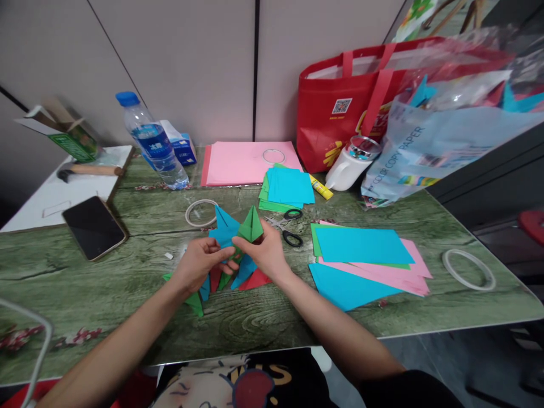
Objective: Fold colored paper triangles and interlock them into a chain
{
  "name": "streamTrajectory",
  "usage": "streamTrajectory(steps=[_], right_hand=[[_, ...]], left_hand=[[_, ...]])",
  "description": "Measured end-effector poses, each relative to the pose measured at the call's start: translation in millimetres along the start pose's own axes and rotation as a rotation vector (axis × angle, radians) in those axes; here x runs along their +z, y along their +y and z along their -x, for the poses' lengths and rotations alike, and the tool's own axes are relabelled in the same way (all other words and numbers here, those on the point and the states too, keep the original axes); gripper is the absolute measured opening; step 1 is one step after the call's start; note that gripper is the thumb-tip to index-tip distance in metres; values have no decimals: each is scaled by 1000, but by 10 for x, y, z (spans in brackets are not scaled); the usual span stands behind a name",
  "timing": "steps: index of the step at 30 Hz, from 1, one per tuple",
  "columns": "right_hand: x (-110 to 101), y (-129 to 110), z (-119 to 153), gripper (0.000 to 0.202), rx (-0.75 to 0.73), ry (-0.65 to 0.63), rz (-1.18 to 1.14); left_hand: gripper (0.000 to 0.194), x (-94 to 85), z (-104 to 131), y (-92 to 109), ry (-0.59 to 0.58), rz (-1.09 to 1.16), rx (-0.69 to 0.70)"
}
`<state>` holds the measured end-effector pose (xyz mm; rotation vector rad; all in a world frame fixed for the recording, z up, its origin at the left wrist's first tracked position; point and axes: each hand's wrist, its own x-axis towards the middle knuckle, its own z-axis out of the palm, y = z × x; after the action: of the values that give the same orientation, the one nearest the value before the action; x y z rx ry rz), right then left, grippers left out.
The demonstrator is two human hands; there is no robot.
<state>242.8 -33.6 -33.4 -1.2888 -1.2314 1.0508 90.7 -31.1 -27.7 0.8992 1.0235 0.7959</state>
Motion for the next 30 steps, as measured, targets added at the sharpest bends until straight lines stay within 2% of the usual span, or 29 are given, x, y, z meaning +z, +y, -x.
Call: streamTrajectory(steps=[3, 8, 16, 24, 30], right_hand=[[-20, -27, -11, 28, -11, 46, 0], [6, -5, 9, 28, -30, 33, -32], [11, 13, 6, 37, 20, -37, -65], [-7, -4, 1, 35, 8, 11, 15], [4, 0, 9, 34, 15, 57, -5]], left_hand=[[34, -8, 3, 42, -29, -24, 47], [34, -9, 23, 71, 43, -118, 154], [31, -55, 11, 70, -3, -108, 57], [38, -17, 16, 74, 31, -82, 3], [39, -21, 9, 69, -9, -89, 31]])
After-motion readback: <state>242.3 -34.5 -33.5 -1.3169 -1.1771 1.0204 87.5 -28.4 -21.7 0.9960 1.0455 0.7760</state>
